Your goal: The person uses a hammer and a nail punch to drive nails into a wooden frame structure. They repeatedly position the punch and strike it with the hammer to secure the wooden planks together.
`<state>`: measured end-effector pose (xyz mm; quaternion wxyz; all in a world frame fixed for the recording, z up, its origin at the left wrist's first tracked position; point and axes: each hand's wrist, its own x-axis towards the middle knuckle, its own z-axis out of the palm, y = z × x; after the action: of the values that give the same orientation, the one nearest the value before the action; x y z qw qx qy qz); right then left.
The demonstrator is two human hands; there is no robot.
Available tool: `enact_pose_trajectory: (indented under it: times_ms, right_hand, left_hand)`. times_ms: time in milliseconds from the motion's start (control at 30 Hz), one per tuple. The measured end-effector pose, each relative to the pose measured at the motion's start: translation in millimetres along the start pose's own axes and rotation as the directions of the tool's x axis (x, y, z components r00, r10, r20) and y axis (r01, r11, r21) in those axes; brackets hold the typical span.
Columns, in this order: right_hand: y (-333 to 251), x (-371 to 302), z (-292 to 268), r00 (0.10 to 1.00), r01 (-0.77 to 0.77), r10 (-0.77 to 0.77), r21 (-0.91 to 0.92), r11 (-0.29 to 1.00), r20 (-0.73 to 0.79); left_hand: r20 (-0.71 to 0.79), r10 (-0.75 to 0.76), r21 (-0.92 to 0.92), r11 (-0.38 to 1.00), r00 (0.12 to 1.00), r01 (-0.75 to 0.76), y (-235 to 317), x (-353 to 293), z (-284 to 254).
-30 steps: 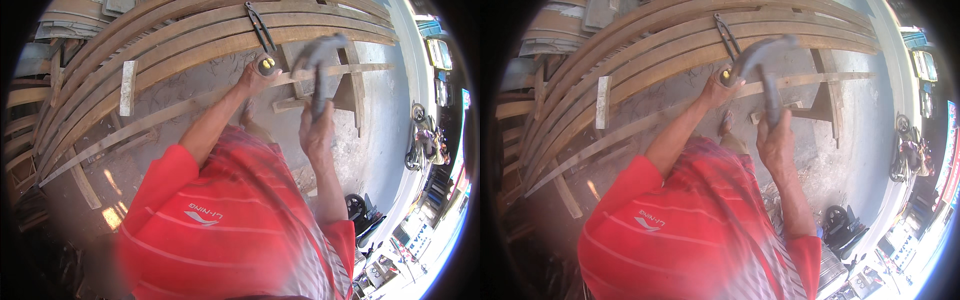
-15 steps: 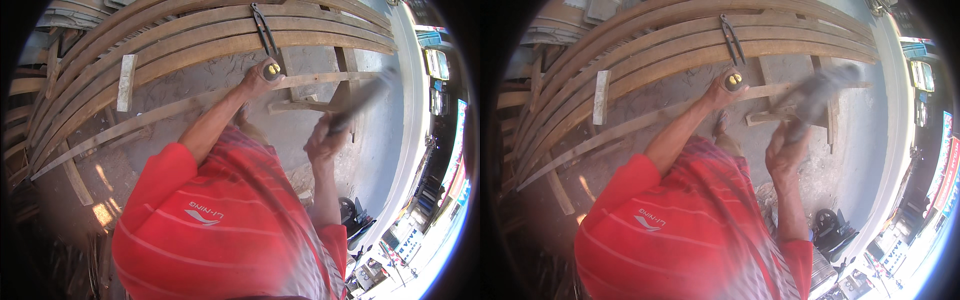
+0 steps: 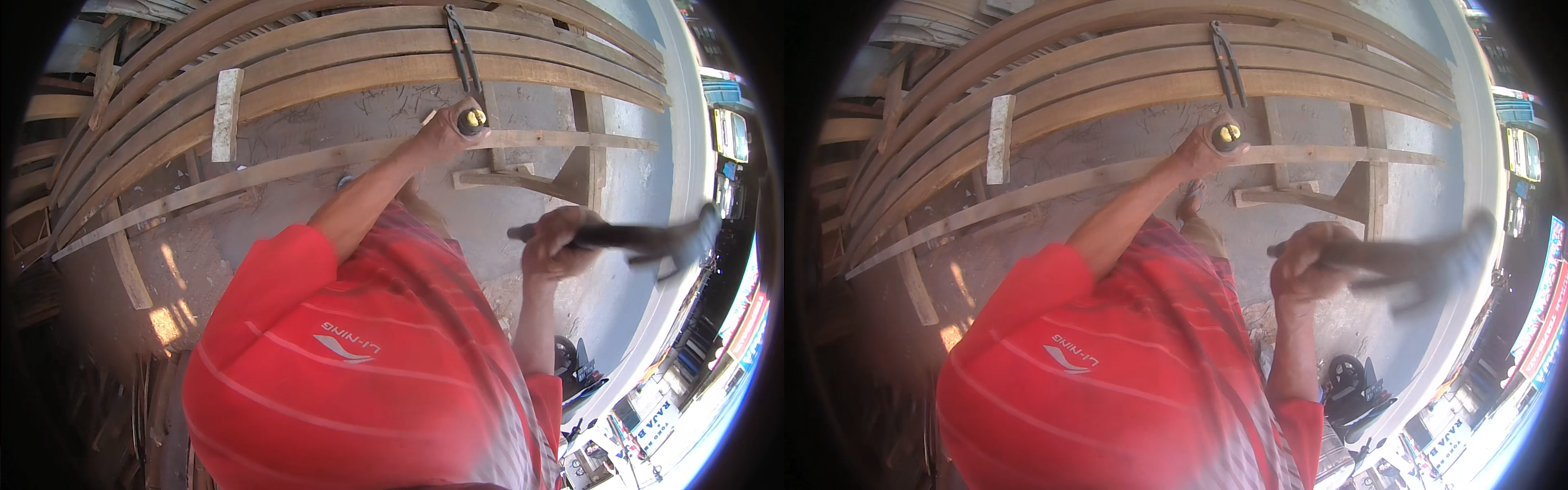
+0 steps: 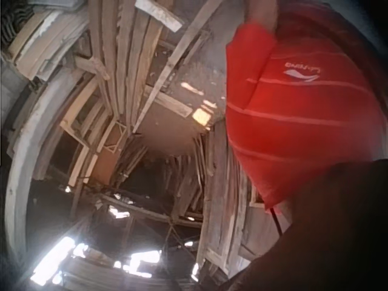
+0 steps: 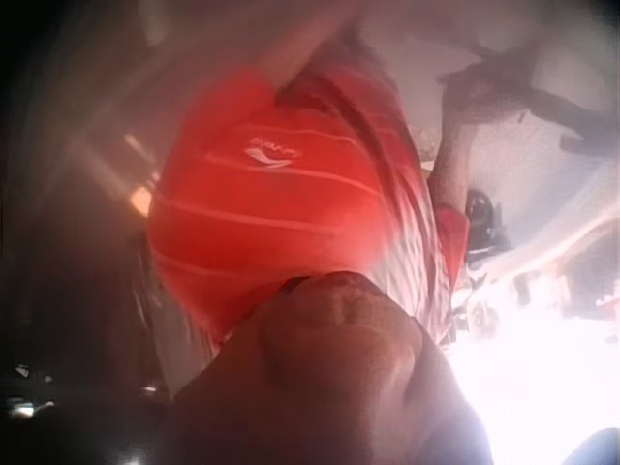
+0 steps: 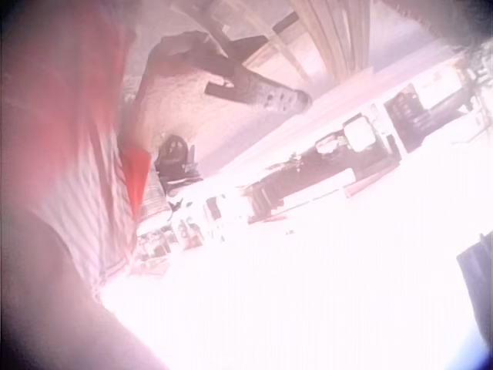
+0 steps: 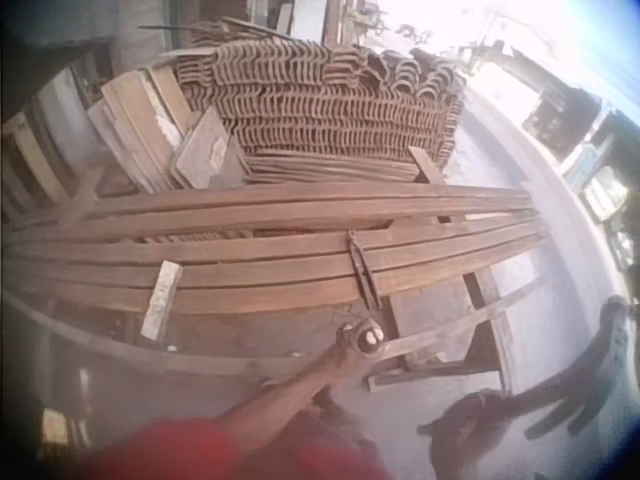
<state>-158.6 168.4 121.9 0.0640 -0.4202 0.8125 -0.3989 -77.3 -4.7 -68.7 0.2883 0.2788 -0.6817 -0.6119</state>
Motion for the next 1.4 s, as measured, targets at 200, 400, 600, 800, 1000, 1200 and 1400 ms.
enact_pose_trajectory:
  times_ms: [200, 400, 600, 800, 1000, 1200, 1400]
  right_hand:
    - [33.5, -14.0, 42.1, 0.859, -0.08, 0.175, -0.211, 0.974, 0.481]
    - [37.9, 19.3, 36.0, 0.908, -0.143, 0.177, -0.115, 0.983, 0.38]
    - [108.7, 51.0, 63.9, 0.921, -0.117, 0.135, -0.07, 0.991, 0.365]
    - [158.9, 135.6, 99.9, 0.901, 0.044, 0.018, -0.133, 0.99, 0.432]
    - [216.1, 205.1, 128.4, 0.923, 0.28, -0.164, -0.316, 0.907, 0.348]
    - [222.8, 214.4, 124.4, 0.893, 0.313, -0.183, -0.275, 0.909, 0.411]
    - [227.0, 220.3, 128.5, 0.894, 0.318, -0.203, -0.246, 0.915, 0.4]
  left_hand:
    - [-0.042, 0.158, -0.031, 0.987, 0.987, -0.159, -12.9, 6.2, 2.1]
    - [-0.053, -0.007, 0.024, 1.0, 0.999, 0.008, -4.4, -3.3, -3.7]
    - [-0.086, 0.007, 0.015, 1.0, 0.996, -0.005, 16.8, -4.2, 4.3]
    - [-0.117, -0.019, -0.049, 0.999, 0.993, 0.014, 36.6, 8.2, -0.4]
    - [-0.119, -0.034, 0.119, 0.992, 0.992, 0.049, 35.4, 13.2, -0.9]
    - [-0.211, -0.153, 0.042, 0.985, 0.966, 0.165, 21.6, 21.7, -0.5]
    - [-0.209, -0.211, 0.215, 0.943, 0.955, 0.255, 51.8, 36.0, 15.9]
